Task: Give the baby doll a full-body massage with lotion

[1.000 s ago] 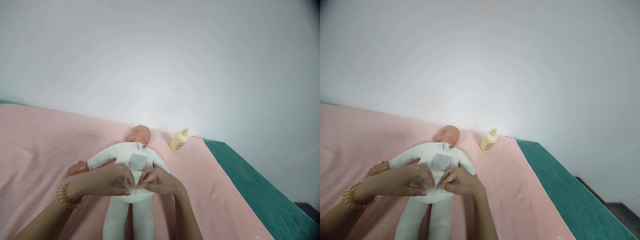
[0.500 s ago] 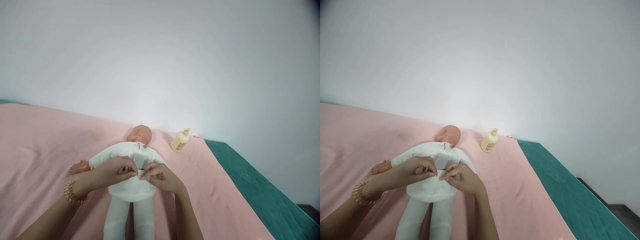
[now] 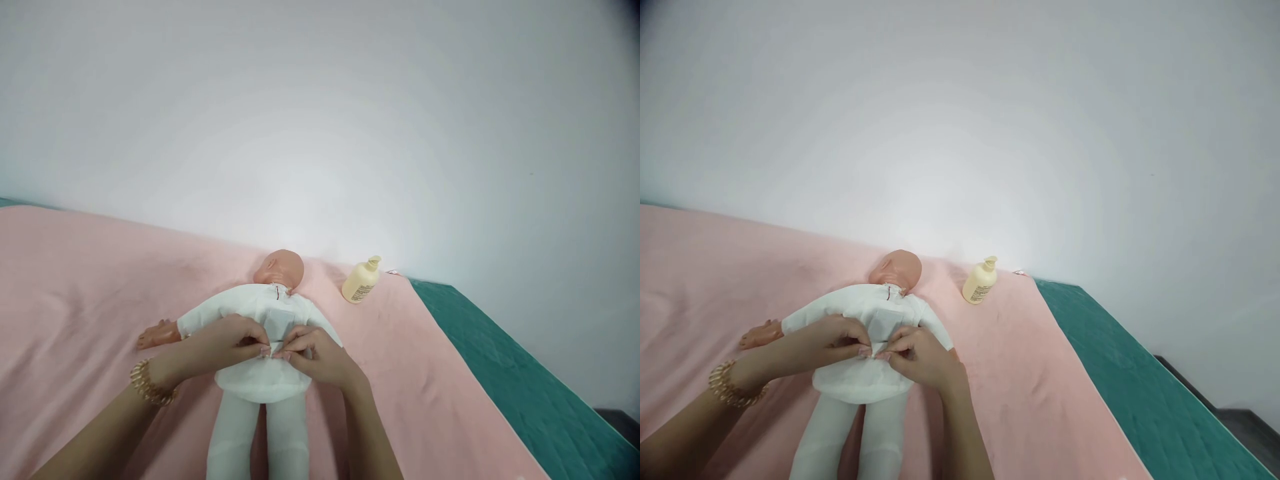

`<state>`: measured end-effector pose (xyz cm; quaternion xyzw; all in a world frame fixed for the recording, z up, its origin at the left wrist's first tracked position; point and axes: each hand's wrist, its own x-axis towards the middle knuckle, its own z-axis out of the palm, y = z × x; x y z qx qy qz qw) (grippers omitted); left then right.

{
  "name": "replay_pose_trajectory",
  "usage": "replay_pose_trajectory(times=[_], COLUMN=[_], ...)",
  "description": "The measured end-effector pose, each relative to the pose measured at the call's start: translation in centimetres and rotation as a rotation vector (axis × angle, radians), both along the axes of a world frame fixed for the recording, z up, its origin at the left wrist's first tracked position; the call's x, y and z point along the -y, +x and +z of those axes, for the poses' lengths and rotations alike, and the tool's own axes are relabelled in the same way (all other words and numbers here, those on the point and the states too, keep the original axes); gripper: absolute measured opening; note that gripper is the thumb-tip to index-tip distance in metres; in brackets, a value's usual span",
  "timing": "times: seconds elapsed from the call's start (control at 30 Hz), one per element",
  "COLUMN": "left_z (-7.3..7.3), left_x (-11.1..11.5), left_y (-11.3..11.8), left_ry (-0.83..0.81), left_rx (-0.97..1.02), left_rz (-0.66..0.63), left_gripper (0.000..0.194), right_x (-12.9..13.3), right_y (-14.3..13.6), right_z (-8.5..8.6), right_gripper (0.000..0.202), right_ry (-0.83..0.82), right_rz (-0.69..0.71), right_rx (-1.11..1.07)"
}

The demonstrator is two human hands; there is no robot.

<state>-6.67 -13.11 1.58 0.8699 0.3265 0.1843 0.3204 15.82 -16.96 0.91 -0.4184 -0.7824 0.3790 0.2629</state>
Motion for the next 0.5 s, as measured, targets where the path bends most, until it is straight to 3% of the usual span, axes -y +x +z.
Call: replay_pose_trajectory(times=[0.27,0.5], left_z=[1.0,0.0], left_x=[0.0,-0.5], left_y=[-0.6,-0.4], left_ry=[-0.095,-0.021], left_rx=[0.004,-0.017], left_rz=[0.062,0.061], left_gripper=[0.036,0.035], right_x=[-0.2,-0.2], right_y=[0.4,-0.3], right_z=[-0.2,-0.6], right_gripper=[0.022,0.026], right_ry=[0.147,0.193], right_rz=[-0.047,-0.076], right_rx=[-0.044,0.039])
